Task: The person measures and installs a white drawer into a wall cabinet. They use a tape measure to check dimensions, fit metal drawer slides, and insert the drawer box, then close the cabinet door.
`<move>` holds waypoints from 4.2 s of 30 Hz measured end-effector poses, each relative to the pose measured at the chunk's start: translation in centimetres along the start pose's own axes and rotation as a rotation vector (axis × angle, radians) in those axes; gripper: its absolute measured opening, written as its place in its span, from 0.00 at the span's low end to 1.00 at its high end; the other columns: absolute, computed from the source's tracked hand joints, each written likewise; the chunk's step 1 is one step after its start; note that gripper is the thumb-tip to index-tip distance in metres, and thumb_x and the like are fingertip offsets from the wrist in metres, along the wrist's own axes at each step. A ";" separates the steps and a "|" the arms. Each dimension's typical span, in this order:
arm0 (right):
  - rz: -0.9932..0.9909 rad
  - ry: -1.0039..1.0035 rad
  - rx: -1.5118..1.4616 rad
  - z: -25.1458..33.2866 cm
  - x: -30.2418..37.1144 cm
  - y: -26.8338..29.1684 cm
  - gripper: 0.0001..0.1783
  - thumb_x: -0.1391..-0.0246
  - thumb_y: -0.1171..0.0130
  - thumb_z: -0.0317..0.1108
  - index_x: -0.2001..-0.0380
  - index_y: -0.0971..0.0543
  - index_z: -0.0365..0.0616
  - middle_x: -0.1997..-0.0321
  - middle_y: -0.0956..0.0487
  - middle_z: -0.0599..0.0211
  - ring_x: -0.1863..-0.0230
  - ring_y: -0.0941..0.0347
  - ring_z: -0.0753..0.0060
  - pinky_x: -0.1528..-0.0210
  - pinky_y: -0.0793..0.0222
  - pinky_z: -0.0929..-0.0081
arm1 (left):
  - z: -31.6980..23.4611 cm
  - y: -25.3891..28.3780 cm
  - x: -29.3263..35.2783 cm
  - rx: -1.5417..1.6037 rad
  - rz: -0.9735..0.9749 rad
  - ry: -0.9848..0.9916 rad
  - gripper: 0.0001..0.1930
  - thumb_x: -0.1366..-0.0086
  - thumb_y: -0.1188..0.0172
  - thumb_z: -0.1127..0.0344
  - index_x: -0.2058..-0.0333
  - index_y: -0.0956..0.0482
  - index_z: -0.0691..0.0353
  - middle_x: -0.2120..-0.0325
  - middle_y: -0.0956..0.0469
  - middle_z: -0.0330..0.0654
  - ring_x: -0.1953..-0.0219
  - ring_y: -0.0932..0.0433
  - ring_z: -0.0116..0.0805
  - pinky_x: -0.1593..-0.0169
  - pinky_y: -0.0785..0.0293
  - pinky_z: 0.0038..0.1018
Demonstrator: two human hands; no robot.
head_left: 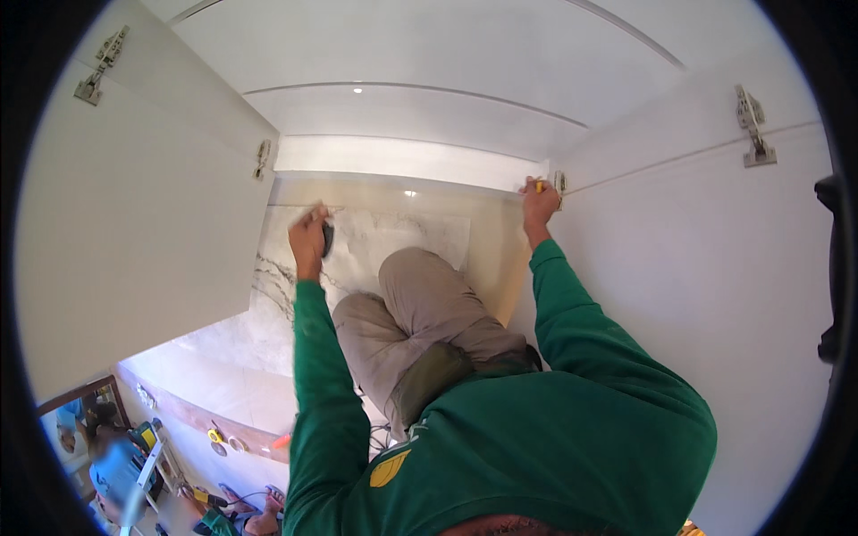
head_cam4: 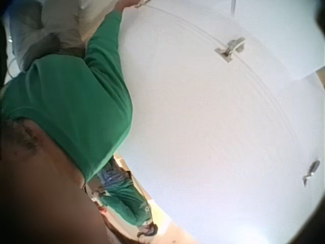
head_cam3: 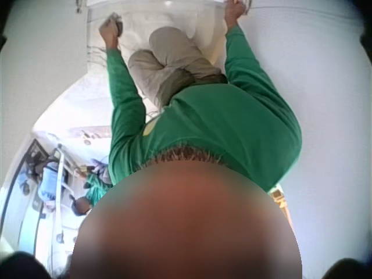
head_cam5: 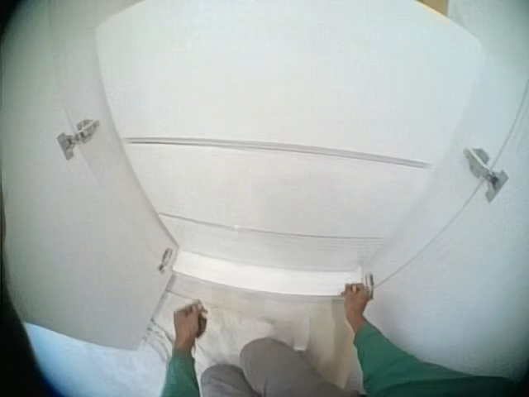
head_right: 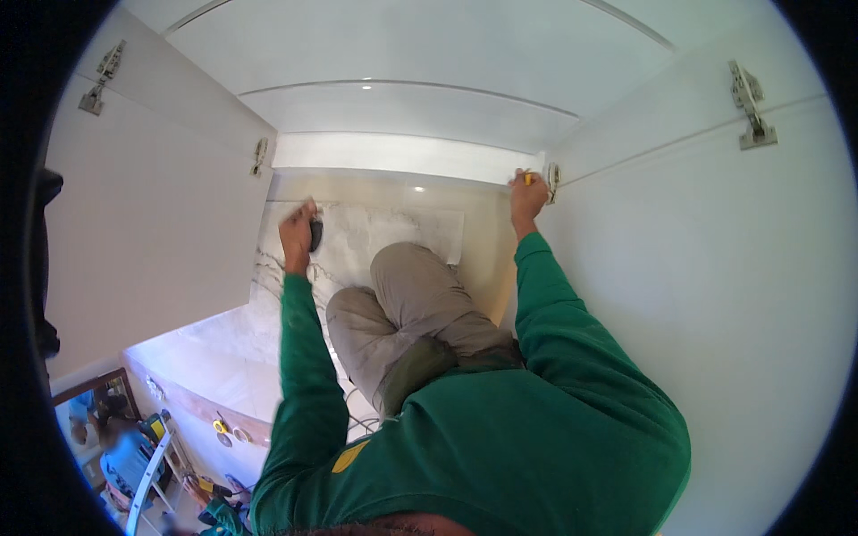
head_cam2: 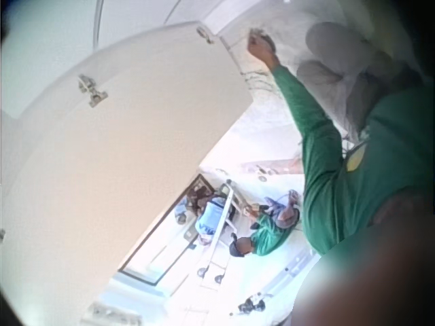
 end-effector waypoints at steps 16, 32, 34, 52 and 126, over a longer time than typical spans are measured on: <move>0.861 -0.210 0.218 -7.8 16.7 -1.8 0.12 0.34 0.36 0.34 0.66 0.16 0.33 0.67 0.14 0.57 0.69 0.16 0.64 0.61 0.21 0.62 | -2.7 31.0 27.4 0.462 -0.803 -0.164 0.44 0.30 0.30 0.72 0.21 0.44 0.66 0.22 0.37 0.51 0.31 0.26 0.43 0.37 0.21 0.35; 0.971 0.055 0.463 -8.8 21.7 0.3 0.24 0.47 0.33 0.43 0.59 0.13 0.28 0.57 0.13 0.35 0.51 0.13 0.39 0.44 0.19 0.51 | -2.8 36.0 20.1 0.383 -0.607 -0.307 0.46 0.36 0.31 0.74 0.21 0.42 0.62 0.31 0.26 0.52 0.36 0.24 0.42 0.33 0.29 0.32; 0.893 0.073 0.352 -6.3 21.2 -1.6 0.22 0.47 0.33 0.43 0.60 0.12 0.32 0.57 0.12 0.38 0.52 0.13 0.38 0.45 0.19 0.49 | -2.5 35.8 20.0 0.348 -0.645 -0.312 0.45 0.39 0.31 0.76 0.24 0.39 0.64 0.31 0.27 0.49 0.34 0.24 0.44 0.33 0.29 0.34; 0.755 0.204 0.247 4.6 25.0 -2.2 0.15 0.37 0.34 0.43 0.57 0.12 0.43 0.57 0.11 0.52 0.55 0.14 0.46 0.49 0.19 0.50 | -8.5 14.4 30.7 0.492 -0.243 -0.386 0.29 0.36 0.30 0.77 0.35 0.20 0.58 0.50 0.15 0.41 0.70 0.19 0.22 0.64 0.20 0.23; 1.180 0.597 0.269 -0.6 19.8 16.0 0.15 0.33 0.36 0.47 0.52 0.15 0.51 0.56 0.12 0.55 0.52 0.15 0.47 0.51 0.22 0.51 | -34.5 2.9 34.5 0.187 -0.519 -0.749 0.10 0.29 0.30 0.64 0.61 0.17 0.66 0.69 0.16 0.39 0.76 0.28 0.25 0.72 0.30 0.27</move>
Point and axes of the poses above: each hand's wrist, its own x-axis away from the middle knuckle, its own y-axis out of the back of the hand, z = x × y, the point moved 5 cm from there along -x, towards the middle knuckle
